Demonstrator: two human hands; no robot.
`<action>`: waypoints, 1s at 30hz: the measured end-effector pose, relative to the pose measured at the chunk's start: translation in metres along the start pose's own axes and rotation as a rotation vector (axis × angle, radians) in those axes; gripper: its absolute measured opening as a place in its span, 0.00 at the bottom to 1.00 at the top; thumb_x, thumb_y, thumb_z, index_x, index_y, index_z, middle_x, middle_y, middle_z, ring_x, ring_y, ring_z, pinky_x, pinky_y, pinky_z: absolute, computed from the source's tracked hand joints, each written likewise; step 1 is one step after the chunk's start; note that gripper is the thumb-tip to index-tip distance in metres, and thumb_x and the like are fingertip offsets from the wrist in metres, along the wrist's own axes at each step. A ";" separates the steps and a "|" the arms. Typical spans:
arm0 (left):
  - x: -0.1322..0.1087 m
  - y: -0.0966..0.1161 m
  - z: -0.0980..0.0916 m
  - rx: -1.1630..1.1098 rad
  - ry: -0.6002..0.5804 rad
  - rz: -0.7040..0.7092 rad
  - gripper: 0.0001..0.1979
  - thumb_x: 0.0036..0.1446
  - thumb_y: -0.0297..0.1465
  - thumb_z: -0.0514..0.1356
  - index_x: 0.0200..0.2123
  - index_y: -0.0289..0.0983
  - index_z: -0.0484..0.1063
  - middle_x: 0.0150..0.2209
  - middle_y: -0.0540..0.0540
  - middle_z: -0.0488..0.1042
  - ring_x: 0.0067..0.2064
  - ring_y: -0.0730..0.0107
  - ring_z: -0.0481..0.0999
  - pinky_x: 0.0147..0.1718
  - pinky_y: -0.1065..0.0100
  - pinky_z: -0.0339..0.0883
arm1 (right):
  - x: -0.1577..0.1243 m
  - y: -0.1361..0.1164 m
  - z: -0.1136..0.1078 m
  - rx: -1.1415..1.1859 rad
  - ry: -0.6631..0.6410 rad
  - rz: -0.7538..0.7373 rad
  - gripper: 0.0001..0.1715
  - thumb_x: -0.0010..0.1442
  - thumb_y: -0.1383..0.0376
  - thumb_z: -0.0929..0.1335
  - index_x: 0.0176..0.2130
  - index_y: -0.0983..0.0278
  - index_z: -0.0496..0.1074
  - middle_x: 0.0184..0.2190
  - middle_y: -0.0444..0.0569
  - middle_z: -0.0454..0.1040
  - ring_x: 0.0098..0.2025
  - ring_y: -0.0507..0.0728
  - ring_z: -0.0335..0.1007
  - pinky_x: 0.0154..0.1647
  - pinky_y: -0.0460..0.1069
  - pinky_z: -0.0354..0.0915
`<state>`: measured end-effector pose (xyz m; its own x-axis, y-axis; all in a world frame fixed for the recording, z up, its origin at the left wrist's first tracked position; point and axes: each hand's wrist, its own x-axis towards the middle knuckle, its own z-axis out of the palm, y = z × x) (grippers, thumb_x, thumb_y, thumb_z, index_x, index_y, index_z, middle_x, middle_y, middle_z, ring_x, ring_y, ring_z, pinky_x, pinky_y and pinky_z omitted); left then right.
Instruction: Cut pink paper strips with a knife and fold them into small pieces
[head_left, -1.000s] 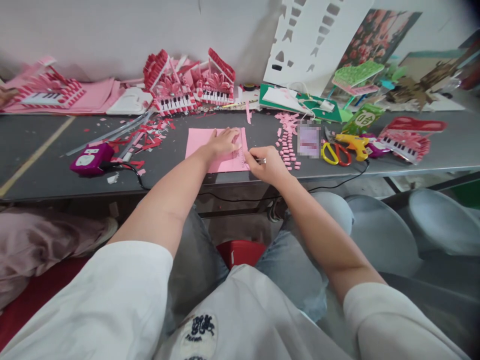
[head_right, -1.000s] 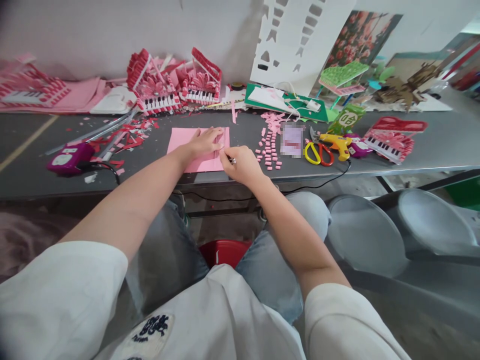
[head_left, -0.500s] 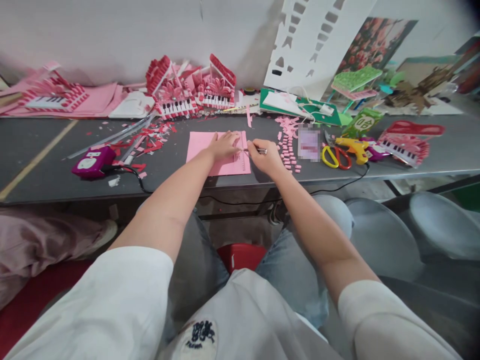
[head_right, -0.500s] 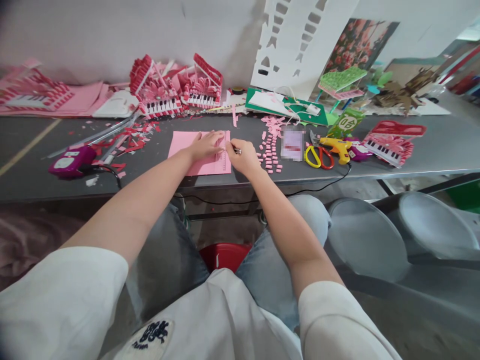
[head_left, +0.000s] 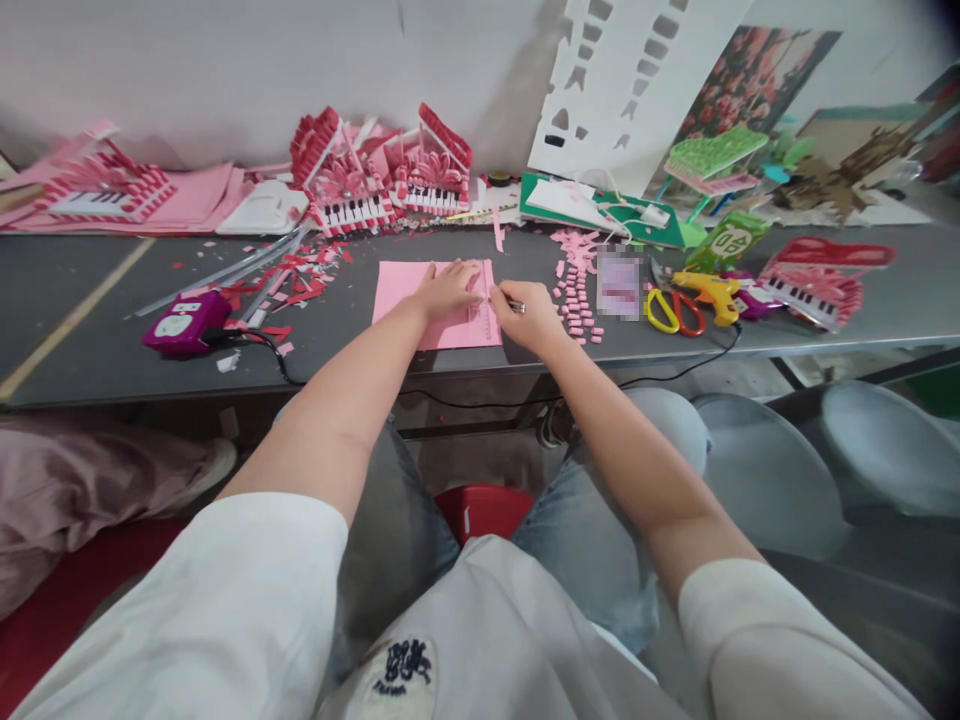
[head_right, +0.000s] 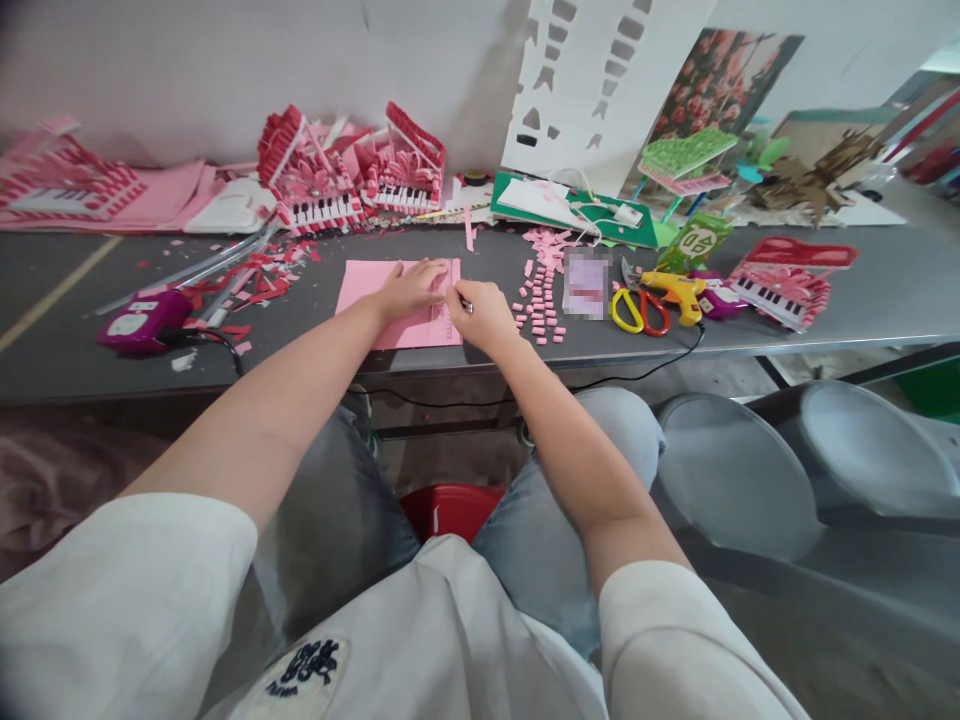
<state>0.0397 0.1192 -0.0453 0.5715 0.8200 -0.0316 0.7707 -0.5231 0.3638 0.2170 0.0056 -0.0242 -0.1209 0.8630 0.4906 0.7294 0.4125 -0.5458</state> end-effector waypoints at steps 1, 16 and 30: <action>-0.001 0.000 0.000 -0.004 0.001 -0.001 0.40 0.63 0.46 0.53 0.76 0.45 0.54 0.79 0.44 0.48 0.79 0.45 0.43 0.74 0.38 0.29 | -0.001 -0.002 -0.001 -0.009 -0.010 0.000 0.25 0.69 0.64 0.63 0.23 0.59 0.51 0.20 0.42 0.55 0.26 0.52 0.49 0.32 0.52 0.48; 0.000 0.005 0.000 0.008 -0.014 -0.049 0.39 0.64 0.45 0.52 0.76 0.43 0.54 0.79 0.43 0.47 0.80 0.47 0.42 0.74 0.38 0.29 | -0.025 -0.014 -0.030 0.142 -0.076 0.010 0.30 0.72 0.53 0.63 0.22 0.60 0.55 0.19 0.43 0.58 0.26 0.52 0.54 0.30 0.51 0.51; 0.003 0.000 0.000 0.028 -0.017 -0.007 0.41 0.64 0.47 0.52 0.76 0.41 0.53 0.79 0.42 0.48 0.79 0.45 0.43 0.74 0.37 0.28 | 0.004 0.006 0.000 0.072 0.055 0.082 0.26 0.70 0.61 0.64 0.23 0.59 0.53 0.20 0.41 0.56 0.27 0.53 0.51 0.31 0.51 0.50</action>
<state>0.0416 0.1215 -0.0452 0.5704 0.8199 -0.0497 0.7821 -0.5237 0.3376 0.2204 0.0117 -0.0253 -0.0239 0.8782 0.4778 0.6846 0.3626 -0.6323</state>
